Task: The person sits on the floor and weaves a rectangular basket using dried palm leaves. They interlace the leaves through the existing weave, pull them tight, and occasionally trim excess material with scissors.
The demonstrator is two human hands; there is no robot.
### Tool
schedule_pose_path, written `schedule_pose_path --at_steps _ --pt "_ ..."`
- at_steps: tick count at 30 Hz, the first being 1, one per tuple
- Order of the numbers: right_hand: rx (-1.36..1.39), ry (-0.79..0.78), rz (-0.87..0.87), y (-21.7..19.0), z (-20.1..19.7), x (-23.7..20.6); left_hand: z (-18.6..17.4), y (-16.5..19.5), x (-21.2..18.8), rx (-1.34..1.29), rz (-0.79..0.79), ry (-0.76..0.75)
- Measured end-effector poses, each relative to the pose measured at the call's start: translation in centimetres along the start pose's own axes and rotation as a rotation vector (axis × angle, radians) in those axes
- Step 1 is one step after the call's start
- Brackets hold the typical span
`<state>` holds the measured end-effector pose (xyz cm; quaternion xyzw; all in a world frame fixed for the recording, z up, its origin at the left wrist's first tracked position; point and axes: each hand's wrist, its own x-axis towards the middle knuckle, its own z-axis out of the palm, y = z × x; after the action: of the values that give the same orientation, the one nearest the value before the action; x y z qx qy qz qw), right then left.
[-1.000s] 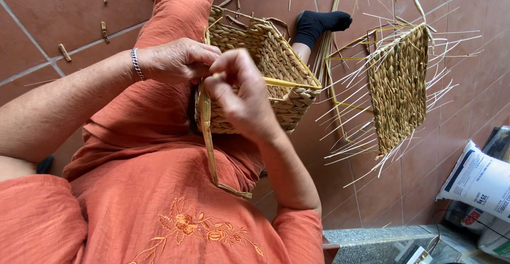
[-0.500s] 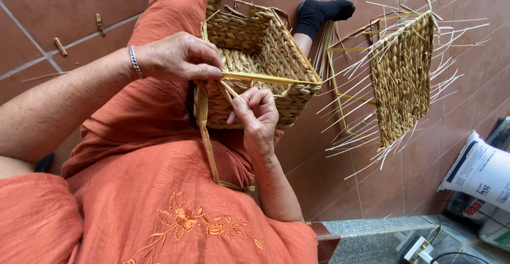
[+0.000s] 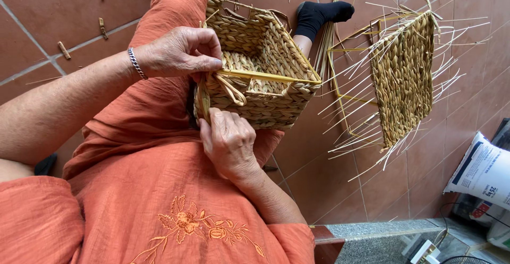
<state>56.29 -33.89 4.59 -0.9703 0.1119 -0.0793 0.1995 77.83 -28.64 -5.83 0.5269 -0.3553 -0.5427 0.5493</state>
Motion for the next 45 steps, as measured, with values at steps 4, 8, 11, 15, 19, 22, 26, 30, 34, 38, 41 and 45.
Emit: schedule_pose_path --at_steps 4,8,11,15,19,22,26,30,34,38,41,45 --pt "0.089 -0.020 -0.046 -0.1 -0.6 -0.3 0.4 -0.3 0.1 0.326 0.132 0.025" --pt "0.124 -0.031 -0.201 -0.4 -2.0 0.2 0.7 -0.5 -0.2 0.627 0.212 0.011" --pt "0.168 -0.014 -0.239 0.3 -3.2 1.6 0.4 -0.5 -0.2 0.638 0.137 -0.051" --pt "0.275 -0.024 -0.153 5.1 -5.3 4.7 -0.6 0.1 -0.2 0.377 0.181 -0.177" --pt "0.365 -0.175 0.001 8.8 -6.2 5.0 0.0 1.3 -0.7 0.531 0.314 -0.140" --pt "0.389 -0.182 0.059 9.5 -6.0 4.6 2.1 2.1 -1.7 0.662 0.340 0.022" --pt "0.121 -0.061 0.005 8.1 -6.1 4.1 4.4 2.9 -2.9 0.661 0.396 0.228" --pt "0.130 0.067 -0.106 6.5 -5.7 3.5 5.0 3.1 -3.5 0.434 0.338 0.218" --pt "0.342 0.097 -0.115 8.5 -4.5 4.1 5.7 3.1 -3.4 0.605 0.345 0.227" --pt "0.491 0.002 0.077 10.9 -3.6 3.3 7.1 3.3 -2.7 0.866 0.335 0.306" --pt "0.639 -0.056 0.276 11.4 -3.1 2.2 7.6 3.7 -2.7 0.927 0.419 0.376" --pt "0.584 0.010 0.258 11.1 -2.3 1.6 7.0 4.1 -3.5 0.961 0.496 0.269"
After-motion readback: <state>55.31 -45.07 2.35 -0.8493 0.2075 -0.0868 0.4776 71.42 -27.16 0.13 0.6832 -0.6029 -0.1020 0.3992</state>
